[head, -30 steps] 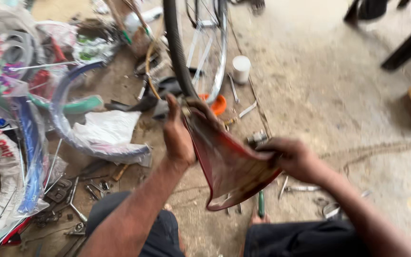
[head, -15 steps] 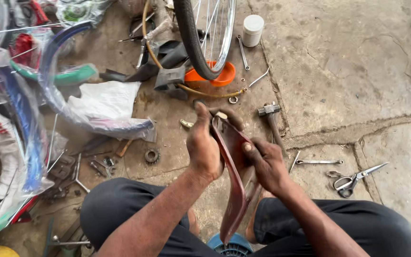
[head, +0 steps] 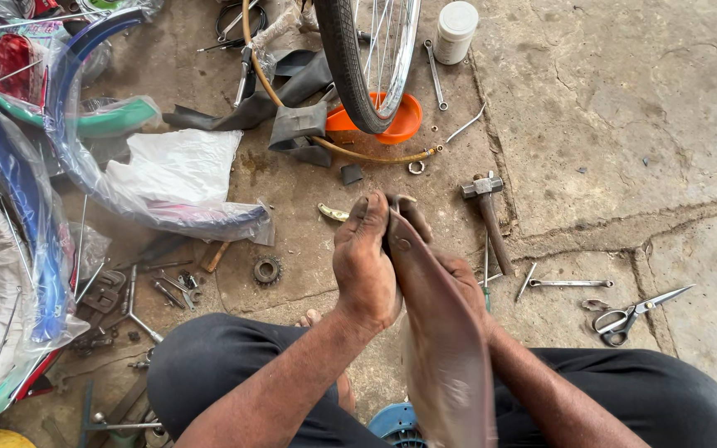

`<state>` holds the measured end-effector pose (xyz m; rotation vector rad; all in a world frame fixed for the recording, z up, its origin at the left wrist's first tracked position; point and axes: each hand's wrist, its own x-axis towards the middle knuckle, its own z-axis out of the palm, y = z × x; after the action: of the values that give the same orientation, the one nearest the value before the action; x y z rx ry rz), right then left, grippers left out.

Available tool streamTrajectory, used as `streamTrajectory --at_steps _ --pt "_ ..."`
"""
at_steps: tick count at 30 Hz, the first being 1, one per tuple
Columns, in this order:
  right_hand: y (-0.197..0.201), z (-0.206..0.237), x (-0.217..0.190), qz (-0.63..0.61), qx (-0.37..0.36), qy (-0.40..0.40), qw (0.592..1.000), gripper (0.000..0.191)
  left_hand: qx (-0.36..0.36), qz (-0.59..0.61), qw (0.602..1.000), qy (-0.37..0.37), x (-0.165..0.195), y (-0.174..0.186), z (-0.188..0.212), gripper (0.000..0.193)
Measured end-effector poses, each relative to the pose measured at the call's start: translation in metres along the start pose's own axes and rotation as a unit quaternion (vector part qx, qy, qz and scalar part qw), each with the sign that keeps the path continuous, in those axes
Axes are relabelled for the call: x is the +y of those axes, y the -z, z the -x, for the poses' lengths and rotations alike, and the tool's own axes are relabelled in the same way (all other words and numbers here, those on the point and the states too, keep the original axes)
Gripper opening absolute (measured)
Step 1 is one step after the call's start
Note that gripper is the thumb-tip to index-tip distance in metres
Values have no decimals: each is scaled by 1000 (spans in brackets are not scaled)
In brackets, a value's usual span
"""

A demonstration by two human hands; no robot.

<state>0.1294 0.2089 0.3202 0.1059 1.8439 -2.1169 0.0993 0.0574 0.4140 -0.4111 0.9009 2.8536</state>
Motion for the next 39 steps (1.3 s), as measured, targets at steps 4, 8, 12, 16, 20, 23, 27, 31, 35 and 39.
streamTrajectory --at_steps 4,8,12,16,20,23,27,31,35,39 --pt "-14 1 6 -101 33 -9 994 37 26 -9 1000 -9 -5 5 -3 28" --pt "-22 1 1 -142 49 -12 989 33 22 -20 1000 -11 -5 7 -2 29" --pt "-27 2 -9 -158 60 -10 986 30 -12 -27 999 -16 -6 6 0 31" --pt "-29 5 -18 -155 71 -2 985 27 -15 -28 999 -28 -10 2 0 30" --pt "-22 9 -31 -110 86 3 990 25 -53 -37 997 -45 -11 4 -2 33" --pt "-11 12 -43 216 95 48 971 31 -8 -101 992 -78 -10 10 -7 35" --pt "-8 20 -56 303 158 164 925 32 25 -90 990 -107 -16 16 -14 39" --pt "-12 27 -68 342 181 148 910 29 42 -87 992 -76 -22 20 -18 39" --pt "-13 33 -80 379 194 217 878 18 54 -67 994 -60 -25 20 -19 38" --pt "-10 36 -86 403 197 204 870 14 39 -49 997 -50 -25 20 -18 38"
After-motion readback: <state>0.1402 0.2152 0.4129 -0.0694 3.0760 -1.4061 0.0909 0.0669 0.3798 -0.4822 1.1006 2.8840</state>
